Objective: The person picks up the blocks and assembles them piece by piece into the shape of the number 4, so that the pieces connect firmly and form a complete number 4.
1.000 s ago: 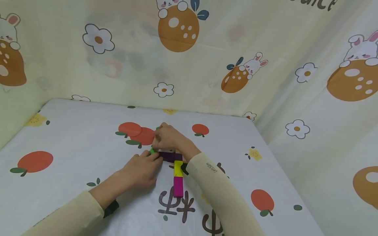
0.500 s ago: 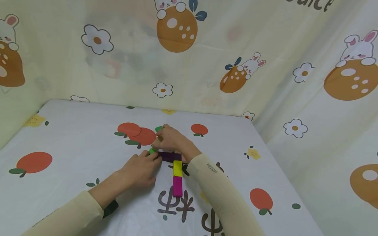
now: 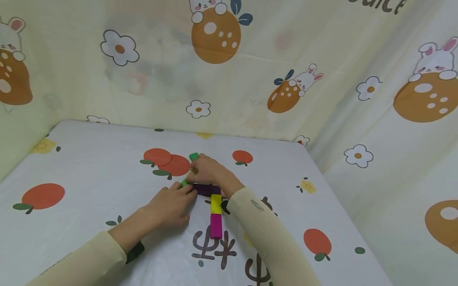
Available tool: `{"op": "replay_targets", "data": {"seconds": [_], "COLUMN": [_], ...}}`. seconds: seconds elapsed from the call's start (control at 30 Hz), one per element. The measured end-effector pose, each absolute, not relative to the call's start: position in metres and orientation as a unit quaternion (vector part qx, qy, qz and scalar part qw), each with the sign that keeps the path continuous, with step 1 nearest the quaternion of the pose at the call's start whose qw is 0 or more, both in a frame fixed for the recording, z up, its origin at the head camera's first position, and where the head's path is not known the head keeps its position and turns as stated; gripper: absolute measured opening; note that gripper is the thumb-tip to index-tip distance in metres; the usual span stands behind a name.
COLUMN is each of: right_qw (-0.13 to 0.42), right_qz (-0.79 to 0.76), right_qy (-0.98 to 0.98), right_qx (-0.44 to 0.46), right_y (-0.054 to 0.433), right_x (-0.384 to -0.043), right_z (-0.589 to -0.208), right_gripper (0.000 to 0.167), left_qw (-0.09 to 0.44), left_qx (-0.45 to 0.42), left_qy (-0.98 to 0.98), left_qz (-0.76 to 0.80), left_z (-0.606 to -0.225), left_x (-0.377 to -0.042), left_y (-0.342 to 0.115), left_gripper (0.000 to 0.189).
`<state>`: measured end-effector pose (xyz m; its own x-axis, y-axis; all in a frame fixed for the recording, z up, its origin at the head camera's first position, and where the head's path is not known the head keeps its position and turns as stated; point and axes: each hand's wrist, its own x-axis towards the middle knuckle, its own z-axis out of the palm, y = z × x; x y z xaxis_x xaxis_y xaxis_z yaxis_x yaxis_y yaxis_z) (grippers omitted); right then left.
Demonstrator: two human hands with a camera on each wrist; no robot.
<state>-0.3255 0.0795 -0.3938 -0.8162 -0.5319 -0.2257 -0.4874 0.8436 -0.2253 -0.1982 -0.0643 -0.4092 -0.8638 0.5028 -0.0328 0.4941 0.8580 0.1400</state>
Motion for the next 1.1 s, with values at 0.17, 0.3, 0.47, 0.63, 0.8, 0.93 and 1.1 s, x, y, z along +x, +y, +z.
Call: {"op": "replay_targets", "data": {"seconds": [0.17, 0.3, 0.47, 0.63, 0.8, 0.93, 1.1], "right_qw": [0.139, 0.131, 0.13, 0.129, 0.128, 0.13, 0.136], "right_qz": [-0.073, -0.069, -0.069, -0.073, -0.078, -0.081, -0.078], "right_qy": [0.946, 0.944, 0.945, 0.944, 0.943, 0.943, 0.943], "right_qx": [-0.282, -0.294, -0.293, -0.294, -0.297, -0.297, -0.295], "right_y": [0.0795, 0.0801, 0.0806, 0.0811, 0.0797, 0.08, 0.0815], "right_x": [-0.3255, -0.3257, -0.3258, -0.324, -0.3233, -0.3241, -0.3246], "right_z": [-0.3934, -0.3944, -0.3949, -0.3935, -0.3927, -0.3925, -0.3916], "right_gripper": [0.051, 0.049, 0.045, 0.04, 0.037, 0.035, 0.036], "left_qw": [0.031, 0.028, 0.031, 0.032, 0.036, 0.041, 0.045], "left_qx": [0.259, 0.261, 0.26, 0.256, 0.253, 0.253, 0.253], "left_qy": [0.963, 0.963, 0.963, 0.964, 0.965, 0.965, 0.963], "left_qz": [0.063, 0.06, 0.063, 0.062, 0.059, 0.062, 0.083], "left_z": [-0.4092, -0.4083, -0.4086, -0.4095, -0.4085, -0.407, -0.4046], "left_x": [-0.198, -0.1976, -0.1976, -0.1979, -0.1975, -0.1984, -0.2051], "left_y": [-0.0645, -0.0645, -0.0635, -0.0625, -0.0637, -0.0641, -0.0637], "left_gripper": [0.065, 0.062, 0.063, 0.063, 0.063, 0.062, 0.057]}}
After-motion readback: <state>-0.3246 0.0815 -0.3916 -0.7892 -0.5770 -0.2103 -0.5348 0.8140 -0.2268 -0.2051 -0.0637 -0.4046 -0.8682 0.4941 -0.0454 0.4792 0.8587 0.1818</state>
